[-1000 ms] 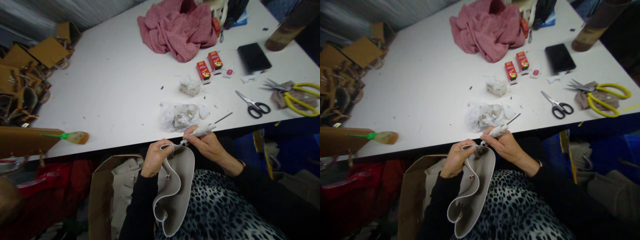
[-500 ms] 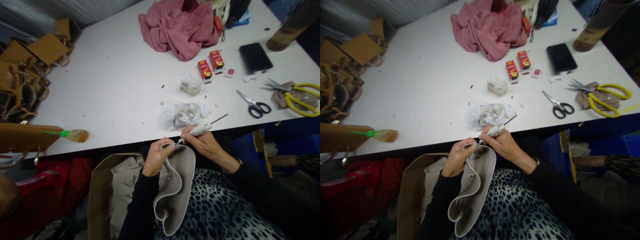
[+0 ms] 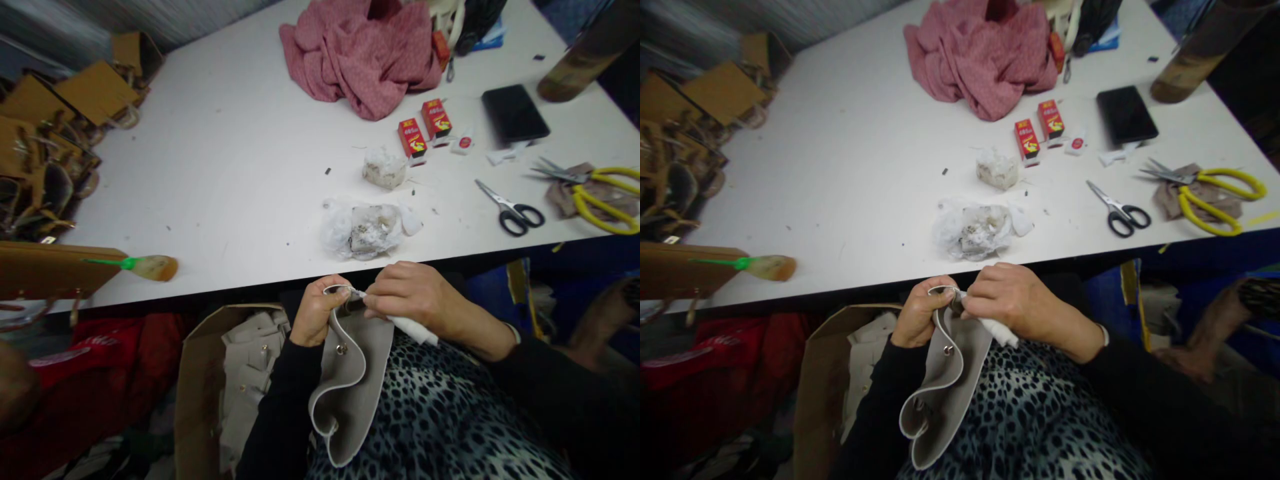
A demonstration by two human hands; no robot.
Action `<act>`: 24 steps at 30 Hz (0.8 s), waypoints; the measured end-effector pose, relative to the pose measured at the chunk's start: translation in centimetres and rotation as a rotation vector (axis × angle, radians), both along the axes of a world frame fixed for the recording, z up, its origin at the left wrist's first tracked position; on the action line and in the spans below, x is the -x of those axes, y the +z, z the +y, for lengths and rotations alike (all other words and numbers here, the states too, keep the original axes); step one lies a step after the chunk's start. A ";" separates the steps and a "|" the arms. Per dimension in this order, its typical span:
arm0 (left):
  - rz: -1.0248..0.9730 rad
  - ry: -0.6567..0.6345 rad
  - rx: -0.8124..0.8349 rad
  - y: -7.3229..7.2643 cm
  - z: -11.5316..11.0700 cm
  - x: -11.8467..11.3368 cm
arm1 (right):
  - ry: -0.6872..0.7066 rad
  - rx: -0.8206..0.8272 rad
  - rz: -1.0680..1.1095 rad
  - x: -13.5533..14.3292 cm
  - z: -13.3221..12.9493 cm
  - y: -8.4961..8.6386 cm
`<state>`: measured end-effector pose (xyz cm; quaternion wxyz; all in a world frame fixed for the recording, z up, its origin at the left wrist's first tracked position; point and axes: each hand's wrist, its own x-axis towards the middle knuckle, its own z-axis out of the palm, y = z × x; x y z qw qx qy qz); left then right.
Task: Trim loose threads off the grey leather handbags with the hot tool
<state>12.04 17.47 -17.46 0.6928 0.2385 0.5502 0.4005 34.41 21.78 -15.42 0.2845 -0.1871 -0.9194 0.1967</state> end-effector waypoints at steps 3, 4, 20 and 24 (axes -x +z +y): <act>-0.028 0.004 0.000 -0.1 0.1 -0.1 | 0.006 -0.157 -0.078 -0.1 -0.7 -0.5; -0.032 0.009 0.002 -0.1 0.2 -0.1 | 0.004 -0.176 -0.078 0.0 -0.9 -0.7; 0.088 0.024 -0.065 -0.5 0.1 -1.3 | -0.365 0.276 0.385 -2.3 -5.1 -2.9; 0.117 -0.044 -0.111 -0.5 0.2 -1.6 | -0.475 0.453 0.516 -2.2 -6.6 -3.4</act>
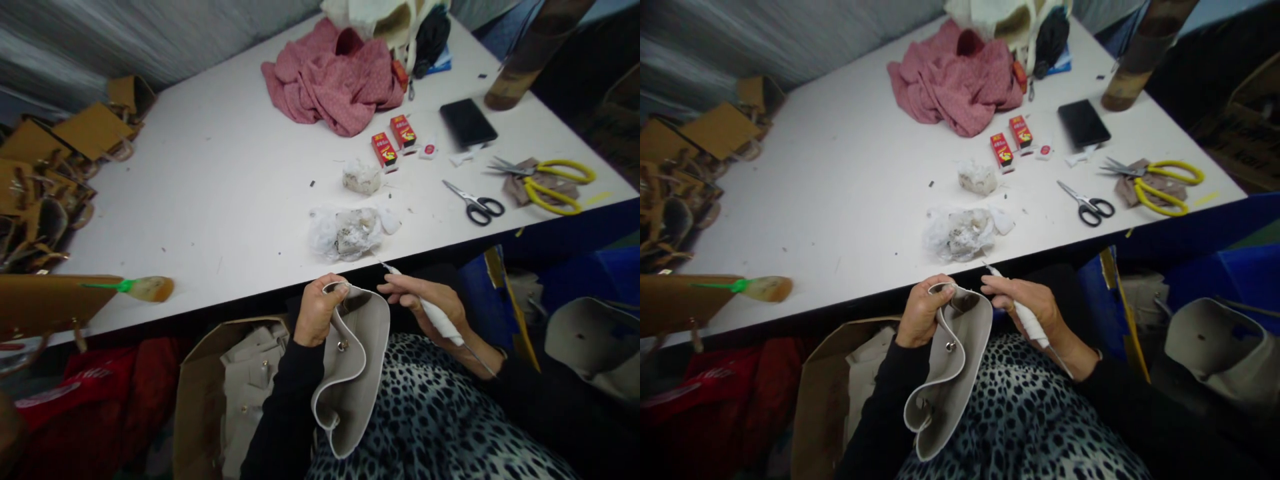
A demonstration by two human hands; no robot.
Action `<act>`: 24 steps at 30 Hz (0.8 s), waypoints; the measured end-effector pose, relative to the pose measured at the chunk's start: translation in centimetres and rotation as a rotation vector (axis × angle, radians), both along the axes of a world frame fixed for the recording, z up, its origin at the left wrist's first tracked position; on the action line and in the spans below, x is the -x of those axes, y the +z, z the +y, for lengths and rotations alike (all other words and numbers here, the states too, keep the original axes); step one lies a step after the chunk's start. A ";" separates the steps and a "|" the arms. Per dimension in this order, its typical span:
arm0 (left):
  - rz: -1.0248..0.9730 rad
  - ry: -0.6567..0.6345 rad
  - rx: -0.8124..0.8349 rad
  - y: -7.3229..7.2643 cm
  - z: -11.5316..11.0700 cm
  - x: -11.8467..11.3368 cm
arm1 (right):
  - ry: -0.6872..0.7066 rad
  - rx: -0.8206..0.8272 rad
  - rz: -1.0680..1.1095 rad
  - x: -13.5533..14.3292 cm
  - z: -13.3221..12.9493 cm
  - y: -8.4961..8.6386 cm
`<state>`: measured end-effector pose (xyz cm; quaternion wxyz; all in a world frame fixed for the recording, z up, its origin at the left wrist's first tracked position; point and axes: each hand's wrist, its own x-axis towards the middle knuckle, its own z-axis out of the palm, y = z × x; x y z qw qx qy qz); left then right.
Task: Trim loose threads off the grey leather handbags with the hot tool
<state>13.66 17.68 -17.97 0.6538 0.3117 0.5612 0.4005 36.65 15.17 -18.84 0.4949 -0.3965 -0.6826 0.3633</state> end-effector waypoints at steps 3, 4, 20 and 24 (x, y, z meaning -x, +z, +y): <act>0.045 -0.038 -0.044 0.2 0.0 -0.2 | -0.042 0.053 0.064 0.1 -0.6 -0.2; 0.065 -0.051 -0.060 0.4 -0.1 -0.3 | -0.045 0.055 0.070 0.1 -0.7 -0.2; 0.297 0.034 -0.330 2.9 -2.8 0.8 | -0.113 -0.015 0.075 0.2 -1.9 1.2; 0.350 0.333 -0.409 6.3 -3.8 3.5 | -0.111 -0.010 0.088 0.1 -2.4 1.6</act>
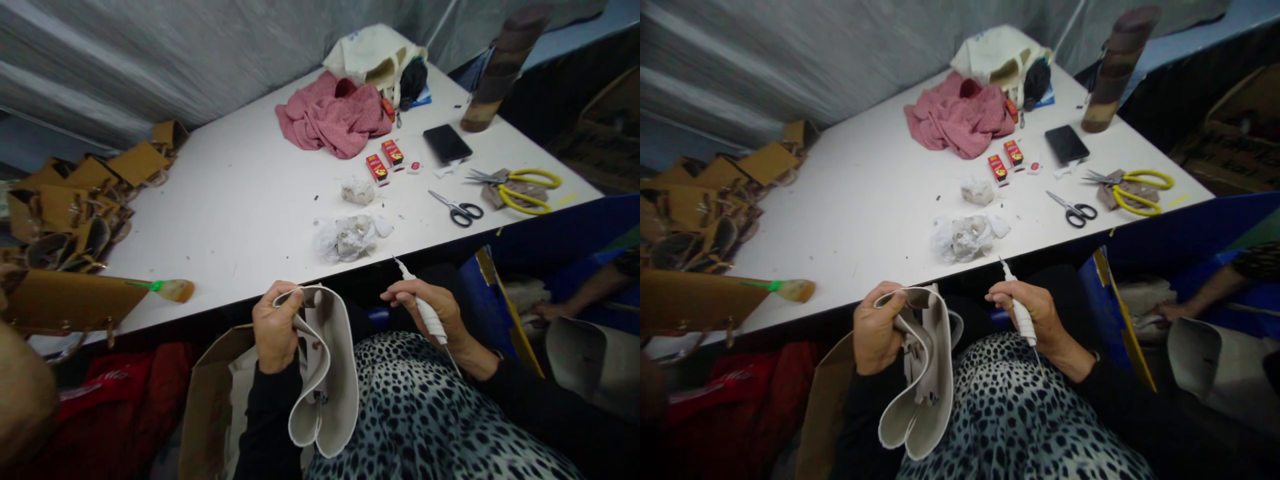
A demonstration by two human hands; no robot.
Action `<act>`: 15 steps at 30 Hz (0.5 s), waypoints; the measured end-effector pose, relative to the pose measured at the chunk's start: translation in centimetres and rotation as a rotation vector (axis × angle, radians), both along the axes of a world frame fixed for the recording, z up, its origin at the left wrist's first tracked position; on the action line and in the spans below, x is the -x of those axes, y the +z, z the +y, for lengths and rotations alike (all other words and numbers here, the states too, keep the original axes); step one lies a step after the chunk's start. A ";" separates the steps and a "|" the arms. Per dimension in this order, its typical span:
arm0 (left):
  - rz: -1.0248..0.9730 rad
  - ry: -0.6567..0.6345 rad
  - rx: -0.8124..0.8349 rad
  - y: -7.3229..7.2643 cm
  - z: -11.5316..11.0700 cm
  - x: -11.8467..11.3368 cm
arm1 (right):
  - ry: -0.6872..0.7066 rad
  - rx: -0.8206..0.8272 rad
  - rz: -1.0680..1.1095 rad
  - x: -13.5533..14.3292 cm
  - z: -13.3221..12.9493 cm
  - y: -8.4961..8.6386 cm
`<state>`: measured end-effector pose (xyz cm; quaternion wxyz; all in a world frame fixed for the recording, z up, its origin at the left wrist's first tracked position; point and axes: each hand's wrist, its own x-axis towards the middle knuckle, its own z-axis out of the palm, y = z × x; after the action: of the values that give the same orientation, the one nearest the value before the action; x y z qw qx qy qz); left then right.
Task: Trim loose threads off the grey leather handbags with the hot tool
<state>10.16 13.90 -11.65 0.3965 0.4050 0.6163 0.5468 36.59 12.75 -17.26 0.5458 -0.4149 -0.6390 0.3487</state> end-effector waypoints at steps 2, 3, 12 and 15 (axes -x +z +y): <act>-0.002 0.211 -0.058 1.8 -0.6 1.9 | -0.001 -0.004 0.006 0.0 -0.3 0.3; 0.009 0.341 -0.089 2.7 -1.1 2.9 | 0.000 -0.009 0.013 0.0 -0.4 0.5; 0.165 0.766 -0.072 2.7 -9.3 5.9 | 0.062 0.047 0.049 0.4 -0.8 -0.1; 0.155 0.756 0.021 0.6 -12.1 4.4 | 0.114 0.128 0.029 1.1 -0.6 -1.2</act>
<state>5.80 1.75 -11.04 0.1233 0.1852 0.7559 0.6158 35.50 12.10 -18.51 0.5067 -0.4069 -0.6301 0.4250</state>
